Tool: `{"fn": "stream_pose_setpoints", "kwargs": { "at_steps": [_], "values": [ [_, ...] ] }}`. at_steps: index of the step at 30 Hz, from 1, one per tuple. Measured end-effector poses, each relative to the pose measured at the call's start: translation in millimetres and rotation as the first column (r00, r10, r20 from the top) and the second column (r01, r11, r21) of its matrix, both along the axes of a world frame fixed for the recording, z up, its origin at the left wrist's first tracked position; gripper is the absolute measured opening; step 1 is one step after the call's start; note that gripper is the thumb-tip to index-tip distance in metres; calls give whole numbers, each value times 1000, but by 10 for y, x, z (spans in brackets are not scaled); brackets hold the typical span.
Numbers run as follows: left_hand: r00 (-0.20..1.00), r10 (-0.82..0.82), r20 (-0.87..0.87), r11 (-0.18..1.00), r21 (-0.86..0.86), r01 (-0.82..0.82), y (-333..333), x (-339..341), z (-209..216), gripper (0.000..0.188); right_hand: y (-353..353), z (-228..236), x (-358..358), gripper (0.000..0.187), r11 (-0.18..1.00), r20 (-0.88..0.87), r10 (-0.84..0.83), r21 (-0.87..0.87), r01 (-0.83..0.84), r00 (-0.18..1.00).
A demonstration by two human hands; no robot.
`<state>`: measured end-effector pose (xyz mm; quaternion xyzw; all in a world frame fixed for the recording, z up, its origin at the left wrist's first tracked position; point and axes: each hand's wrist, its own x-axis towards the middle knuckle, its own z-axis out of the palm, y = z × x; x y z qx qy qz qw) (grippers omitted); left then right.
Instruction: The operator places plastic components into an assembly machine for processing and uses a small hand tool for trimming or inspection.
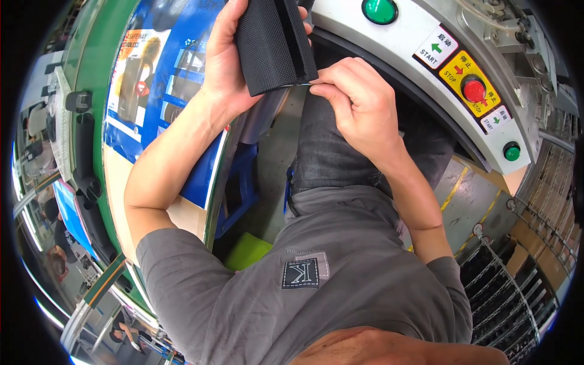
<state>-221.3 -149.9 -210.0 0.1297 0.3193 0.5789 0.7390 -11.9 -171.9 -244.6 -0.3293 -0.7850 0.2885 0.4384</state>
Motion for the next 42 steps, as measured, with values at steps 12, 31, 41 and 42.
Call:
{"fn": "stream_pose_setpoints", "kwargs": {
  "at_steps": [12,31,41,42],
  "values": [
    [997,-34,63,999,43,31,22,-32,-17,79,-37,-111,-146,13,980,-62,-77,178,87,995],
    [965,-109,240,990,119,82,20,-67,-112,77,-327,-129,334,14,949,-280,-4,-303,-85,960],
    [989,-144,42,979,155,135,-107,-322,-73,77,-745,-54,2197,18,693,-293,-624,220,687,724],
    [985,-161,68,975,164,148,-89,-280,-94,76,-756,-9,2480,19,541,-393,-740,133,830,545]
  ]
}}
